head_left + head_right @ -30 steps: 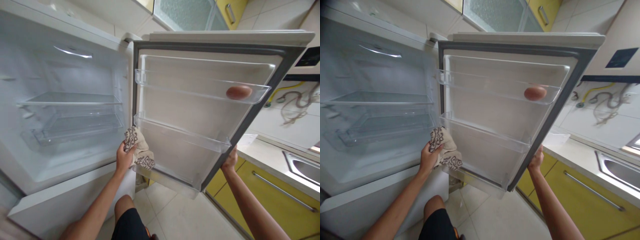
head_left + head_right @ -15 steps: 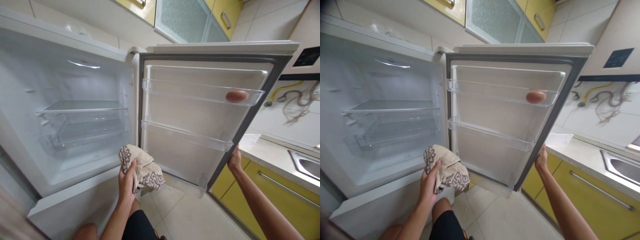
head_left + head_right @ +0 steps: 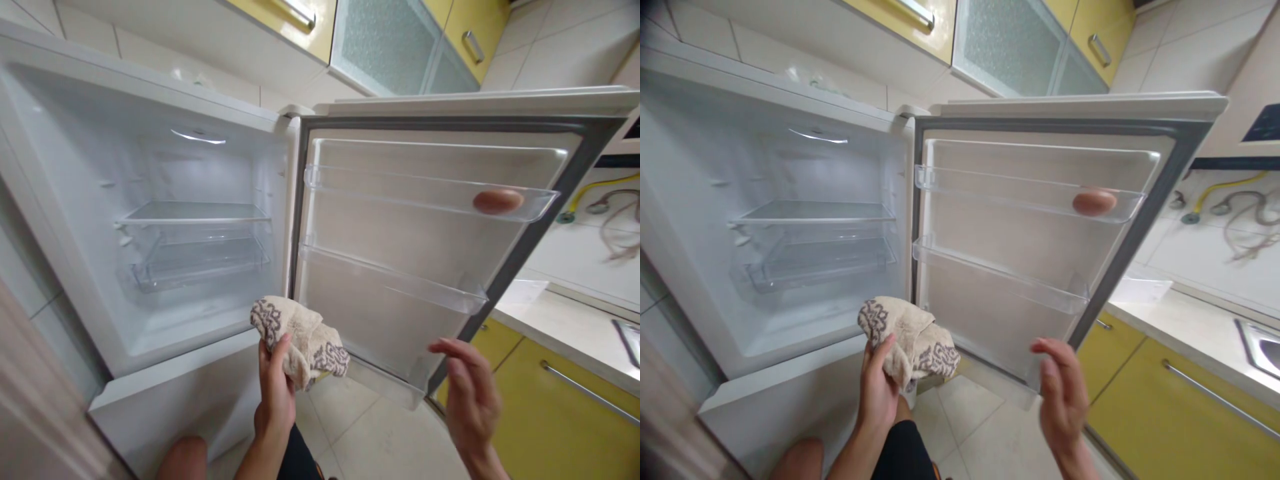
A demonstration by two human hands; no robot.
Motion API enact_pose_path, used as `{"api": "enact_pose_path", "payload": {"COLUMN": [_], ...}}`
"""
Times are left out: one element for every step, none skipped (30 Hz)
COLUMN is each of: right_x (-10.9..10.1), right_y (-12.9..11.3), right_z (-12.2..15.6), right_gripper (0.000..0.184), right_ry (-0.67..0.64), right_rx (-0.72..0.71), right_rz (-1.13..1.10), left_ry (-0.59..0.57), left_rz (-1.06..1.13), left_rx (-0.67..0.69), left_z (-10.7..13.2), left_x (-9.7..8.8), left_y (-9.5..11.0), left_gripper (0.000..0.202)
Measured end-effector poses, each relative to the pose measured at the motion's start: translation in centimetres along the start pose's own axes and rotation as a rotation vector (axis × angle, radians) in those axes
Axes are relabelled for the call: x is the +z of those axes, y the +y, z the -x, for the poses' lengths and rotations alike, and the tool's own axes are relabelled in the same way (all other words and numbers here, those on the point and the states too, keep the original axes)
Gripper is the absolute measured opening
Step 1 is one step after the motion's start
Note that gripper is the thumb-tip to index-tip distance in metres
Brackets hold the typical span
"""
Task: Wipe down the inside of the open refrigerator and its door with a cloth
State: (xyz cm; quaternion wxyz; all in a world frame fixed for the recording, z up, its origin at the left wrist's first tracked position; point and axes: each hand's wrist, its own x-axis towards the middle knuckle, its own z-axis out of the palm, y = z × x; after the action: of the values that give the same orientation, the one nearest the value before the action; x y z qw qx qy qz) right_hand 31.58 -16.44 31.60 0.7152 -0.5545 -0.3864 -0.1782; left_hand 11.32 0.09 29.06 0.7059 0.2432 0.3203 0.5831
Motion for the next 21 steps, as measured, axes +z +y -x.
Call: {"api": "enact_pose_path", "payload": {"right_x": [1.3,2.7,4.1,5.5,6.9,8.2,9.3,10.2,11.0,11.5,11.9,12.2,12.3,12.4,12.5,12.5,12.5,12.5,12.3,12.1,11.8], "right_y": [-1.0,-1.9,-2.6,-3.1,-3.5,-3.7,-3.8,-3.7,-3.6,-3.4,-3.1,-2.8,-2.5,-2.2,-1.8,-1.4,-1.1,-0.8,-0.6,-0.4,-0.3], "right_z": [1.0,1.8,2.3,2.7,2.9,3.0,3.0,2.9,2.8,2.7,2.6,2.6,2.6,2.6,2.7,2.8,2.9,3.0,3.0,3.0,2.9], "right_gripper": [0.029,0.041,0.052,0.061,0.069,0.075,0.081,0.085,0.088,0.089,0.087,0.084,0.079,0.074,0.068,0.061,0.053,0.047,0.043,0.041,0.040], "right_ry": [-0.272,-0.476,-0.640,-0.765,-0.854,-0.919,-0.961,-0.983,-0.987,-0.978,-0.964,-0.942,-0.905,-0.851,-0.783,-0.703,-0.617,-0.532,-0.456,-0.387,-0.321], "right_rx": [-0.110,-0.192,-0.262,-0.300,-0.313,-0.300,-0.264,-0.209,-0.133,-0.039,0.068,0.179,0.286,0.383,0.465,0.535,0.601,0.668,0.733,0.794,0.846], "right_rz": [0.067,0.110,0.136,0.150,0.157,0.152,0.132,0.094,0.041,-0.024,-0.096,-0.165,-0.222,-0.267,-0.304,-0.335,-0.363,-0.394,-0.431,-0.469,-0.506], "left_ry": [-0.027,-0.052,-0.078,-0.107,-0.142,-0.181,-0.226,-0.276,-0.331,-0.382,-0.431,-0.473,-0.505,-0.526,-0.541,-0.553,-0.562,-0.571,-0.578,-0.575,-0.565], "left_rz": [0.003,0.005,0.003,-0.007,-0.025,-0.051,-0.087,-0.134,-0.183,-0.228,-0.273,-0.315,-0.348,-0.373,-0.395,-0.415,-0.428,-0.440,-0.456,-0.468,-0.477], "left_rx": [-0.005,-0.005,-0.002,0.003,0.014,0.036,0.068,0.108,0.152,0.195,0.233,0.261,0.280,0.293,0.299,0.301,0.301,0.300,0.303,0.313,0.325], "left_z": [0.4,0.9,1.4,1.9,2.4,2.9,3.4,3.7,4.0,4.2,4.3,4.2,4.2,4.0,3.9,3.8,3.7,3.6,3.5,3.4,3.3], "left_x": [0.2,0.4,0.5,0.6,0.7,0.6,0.6,0.4,0.2,-0.1,-0.4,-0.6,-0.9,-1.1,-1.2,-1.3,-1.3,-1.3,-1.2,-1.2,-1.2], "left_y": [-0.3,-0.7,-1.0,-1.4,-1.7,-2.1,-2.4,-2.7,-3.0,-3.2,-3.5,-3.7,-3.8,-3.9,-3.9,-3.8,-3.7,-3.4,-3.1,-2.7,-2.3], "left_gripper": [0.046,0.047,0.049,0.051,0.053,0.055,0.058,0.062,0.065,0.068,0.070,0.071,0.071,0.071,0.070,0.068,0.064,0.058,0.052,0.047,0.046]}}
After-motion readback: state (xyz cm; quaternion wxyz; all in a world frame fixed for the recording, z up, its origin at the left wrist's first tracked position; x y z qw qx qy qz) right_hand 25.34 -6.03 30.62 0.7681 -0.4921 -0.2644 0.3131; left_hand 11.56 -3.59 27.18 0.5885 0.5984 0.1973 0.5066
